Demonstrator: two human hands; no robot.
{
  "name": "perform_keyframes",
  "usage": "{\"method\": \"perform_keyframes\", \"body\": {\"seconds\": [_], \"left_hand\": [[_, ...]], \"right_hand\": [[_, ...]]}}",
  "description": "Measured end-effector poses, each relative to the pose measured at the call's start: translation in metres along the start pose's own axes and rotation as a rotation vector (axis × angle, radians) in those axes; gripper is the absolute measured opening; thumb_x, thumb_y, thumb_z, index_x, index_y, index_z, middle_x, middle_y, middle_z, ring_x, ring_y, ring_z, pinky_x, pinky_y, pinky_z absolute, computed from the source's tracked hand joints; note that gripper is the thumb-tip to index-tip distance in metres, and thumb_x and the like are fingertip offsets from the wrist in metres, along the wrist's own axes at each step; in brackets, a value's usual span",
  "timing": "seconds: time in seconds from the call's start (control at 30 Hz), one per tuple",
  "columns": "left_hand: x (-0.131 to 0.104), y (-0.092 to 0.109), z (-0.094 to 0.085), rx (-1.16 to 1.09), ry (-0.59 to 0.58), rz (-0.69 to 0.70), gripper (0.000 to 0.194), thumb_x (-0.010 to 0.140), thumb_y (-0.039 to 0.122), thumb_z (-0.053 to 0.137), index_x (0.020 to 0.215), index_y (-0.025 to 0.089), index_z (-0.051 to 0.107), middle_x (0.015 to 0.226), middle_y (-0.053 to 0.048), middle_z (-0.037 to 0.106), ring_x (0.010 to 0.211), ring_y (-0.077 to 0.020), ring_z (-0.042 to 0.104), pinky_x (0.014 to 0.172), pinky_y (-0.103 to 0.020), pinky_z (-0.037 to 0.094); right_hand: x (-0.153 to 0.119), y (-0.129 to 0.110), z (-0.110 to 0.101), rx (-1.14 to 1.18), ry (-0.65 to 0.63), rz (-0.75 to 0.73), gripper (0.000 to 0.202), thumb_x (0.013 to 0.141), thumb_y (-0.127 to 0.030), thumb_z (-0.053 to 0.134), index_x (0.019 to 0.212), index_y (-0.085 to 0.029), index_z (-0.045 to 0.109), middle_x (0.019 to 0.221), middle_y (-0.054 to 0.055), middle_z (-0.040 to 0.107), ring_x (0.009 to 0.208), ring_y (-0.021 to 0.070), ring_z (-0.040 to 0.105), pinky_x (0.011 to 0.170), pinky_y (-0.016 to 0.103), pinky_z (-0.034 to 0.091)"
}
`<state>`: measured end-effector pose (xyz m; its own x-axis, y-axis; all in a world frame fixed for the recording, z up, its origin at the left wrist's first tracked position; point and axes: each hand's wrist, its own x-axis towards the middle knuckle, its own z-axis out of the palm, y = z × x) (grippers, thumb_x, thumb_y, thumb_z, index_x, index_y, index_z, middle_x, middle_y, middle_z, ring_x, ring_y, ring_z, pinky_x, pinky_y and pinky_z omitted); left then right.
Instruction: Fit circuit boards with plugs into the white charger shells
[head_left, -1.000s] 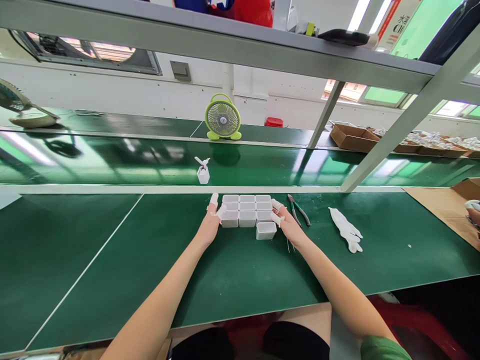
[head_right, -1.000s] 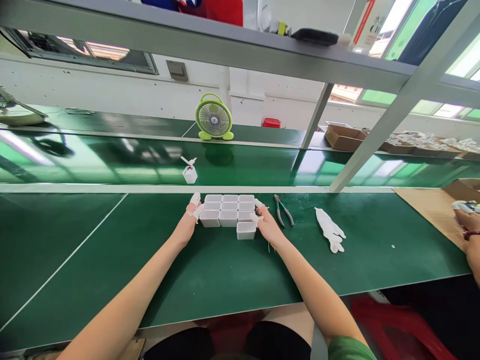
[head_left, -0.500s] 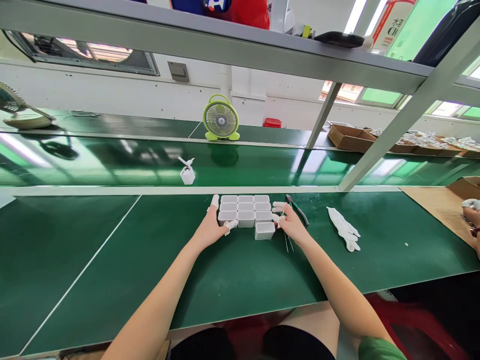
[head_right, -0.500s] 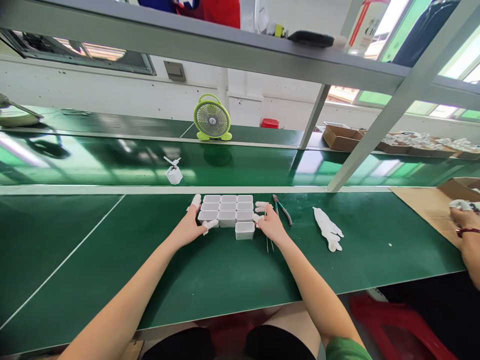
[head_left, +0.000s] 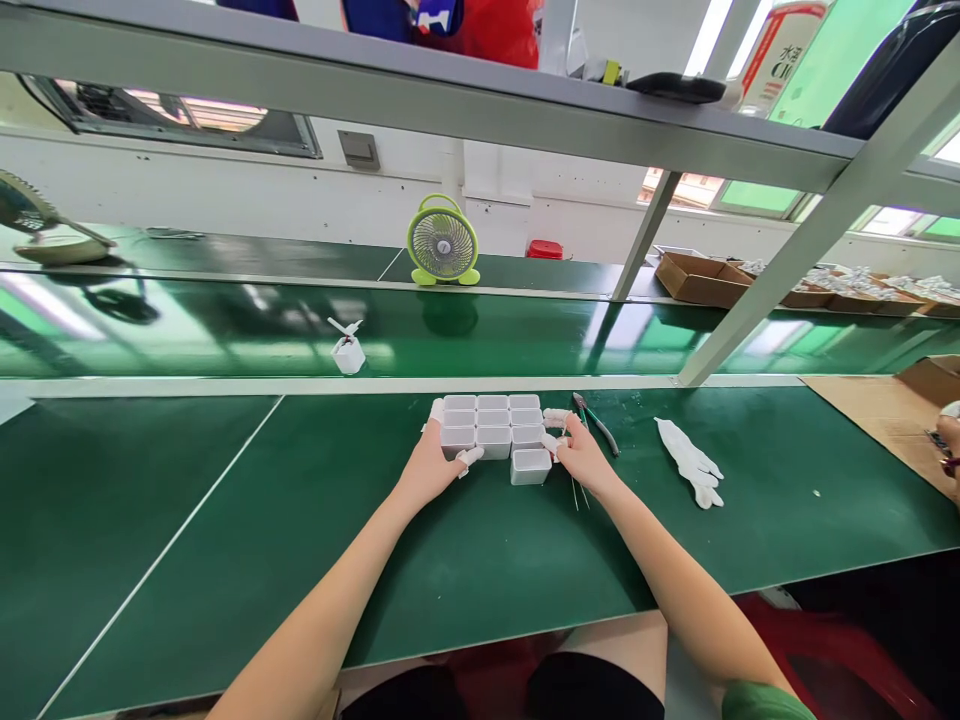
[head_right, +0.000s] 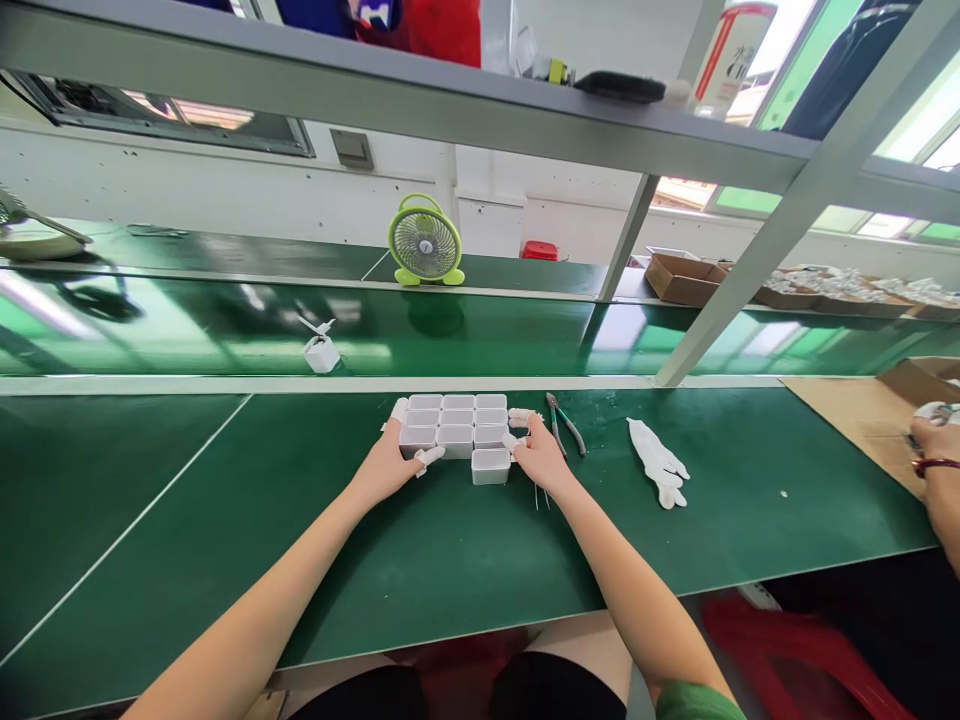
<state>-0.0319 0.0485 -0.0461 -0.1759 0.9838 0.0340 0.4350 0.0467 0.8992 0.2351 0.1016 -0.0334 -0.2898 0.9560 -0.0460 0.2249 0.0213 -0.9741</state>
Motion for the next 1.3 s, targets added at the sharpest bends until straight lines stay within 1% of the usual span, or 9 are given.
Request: {"method": "perform_keyframes", "body": {"seconds": [0.13, 0.3, 0.4, 0.5, 0.6, 0.73, 0.8, 0.93, 1.3], "left_hand": [[-0.0002, 0.0006, 0.0016, -0.005, 0.012, 0.008, 0.083, 0.071, 0.048, 0.08, 0.142, 0.022, 0.044, 0.14, -0.015, 0.059, 0.134, -0.0356, 0.056, 0.108, -0.047, 0.048], [0.0003, -0.0008, 0.0028, 0.009, 0.017, 0.003, 0.08, 0.072, 0.048, 0.08, 0.14, 0.021, 0.046, 0.137, -0.016, 0.06, 0.131, -0.036, 0.057, 0.106, -0.047, 0.049], [0.0009, -0.0027, 0.0035, 0.02, 0.022, -0.005, 0.076, 0.073, 0.047, 0.08, 0.136, 0.021, 0.048, 0.133, -0.015, 0.061, 0.128, -0.0359, 0.059, 0.105, -0.047, 0.05], [0.0015, -0.0041, 0.0043, 0.027, 0.031, -0.012, 0.075, 0.072, 0.047, 0.081, 0.135, 0.021, 0.049, 0.13, -0.014, 0.062, 0.123, -0.0349, 0.062, 0.102, -0.046, 0.052], [0.0016, -0.004, 0.0046, 0.028, 0.036, -0.016, 0.075, 0.072, 0.047, 0.081, 0.135, 0.021, 0.049, 0.128, -0.014, 0.063, 0.121, -0.0341, 0.063, 0.1, -0.045, 0.053], [0.0011, -0.0025, 0.0042, 0.018, 0.027, -0.009, 0.072, 0.072, 0.047, 0.08, 0.132, 0.022, 0.05, 0.13, -0.013, 0.062, 0.123, -0.0338, 0.062, 0.099, -0.043, 0.053], [0.0008, -0.0017, 0.0039, 0.017, 0.022, -0.018, 0.07, 0.072, 0.046, 0.081, 0.13, 0.021, 0.05, 0.129, -0.014, 0.063, 0.12, -0.0336, 0.063, 0.096, -0.043, 0.054], [0.0001, -0.0001, 0.0032, 0.012, 0.018, -0.041, 0.069, 0.069, 0.043, 0.083, 0.128, 0.021, 0.052, 0.124, -0.014, 0.065, 0.114, -0.0328, 0.066, 0.091, -0.042, 0.056], [0.0004, 0.0005, 0.0031, -0.003, 0.025, -0.03, 0.065, 0.07, 0.045, 0.082, 0.124, 0.021, 0.054, 0.132, -0.015, 0.064, 0.13, -0.0366, 0.058, 0.104, -0.047, 0.051]], "right_hand": [[-0.0016, -0.0001, 0.0013, -0.022, -0.014, -0.003, 0.048, 0.081, -0.039, 0.071, 0.126, -0.026, 0.058, 0.099, 0.002, 0.07, 0.07, 0.0152, 0.062, 0.072, 0.035, 0.055], [-0.0026, -0.0016, 0.0016, -0.044, -0.006, 0.002, 0.062, 0.078, -0.039, 0.073, 0.135, -0.027, 0.053, 0.112, 0.004, 0.069, 0.064, 0.0121, 0.056, 0.067, 0.032, 0.053], [-0.0021, -0.0018, 0.0021, -0.061, 0.023, -0.001, 0.063, 0.076, -0.039, 0.075, 0.134, -0.026, 0.053, 0.117, 0.005, 0.068, 0.066, 0.0122, 0.056, 0.066, 0.032, 0.052], [-0.0015, -0.0022, 0.003, -0.07, 0.047, -0.017, 0.057, 0.075, -0.041, 0.076, 0.127, -0.026, 0.058, 0.11, 0.004, 0.068, 0.067, 0.0138, 0.057, 0.065, 0.032, 0.052], [-0.0013, -0.0029, 0.0041, -0.071, 0.051, -0.047, 0.045, 0.074, -0.045, 0.075, 0.113, -0.026, 0.064, 0.099, 0.003, 0.066, 0.066, 0.0148, 0.056, 0.063, 0.032, 0.052], [-0.0011, -0.003, 0.0063, -0.078, 0.08, -0.092, 0.029, 0.073, -0.046, 0.076, 0.09, -0.024, 0.07, 0.115, 0.008, 0.061, 0.072, 0.0164, 0.058, 0.064, 0.035, 0.055], [-0.0009, -0.0024, 0.0074, -0.082, 0.094, -0.109, 0.026, 0.073, -0.047, 0.076, 0.084, -0.024, 0.07, 0.116, 0.009, 0.059, 0.077, 0.0185, 0.06, 0.067, 0.037, 0.056], [-0.0003, -0.0003, 0.0081, -0.096, 0.101, -0.132, 0.024, 0.074, -0.046, 0.075, 0.081, -0.023, 0.07, 0.112, 0.009, 0.059, 0.079, 0.0197, 0.061, 0.073, 0.039, 0.058], [-0.0011, -0.0004, 0.0065, -0.153, 0.094, -0.164, 0.016, 0.075, -0.039, 0.068, 0.081, -0.024, 0.07, 0.106, 0.007, 0.06, 0.078, 0.019, 0.062, 0.071, 0.037, 0.057]]}}
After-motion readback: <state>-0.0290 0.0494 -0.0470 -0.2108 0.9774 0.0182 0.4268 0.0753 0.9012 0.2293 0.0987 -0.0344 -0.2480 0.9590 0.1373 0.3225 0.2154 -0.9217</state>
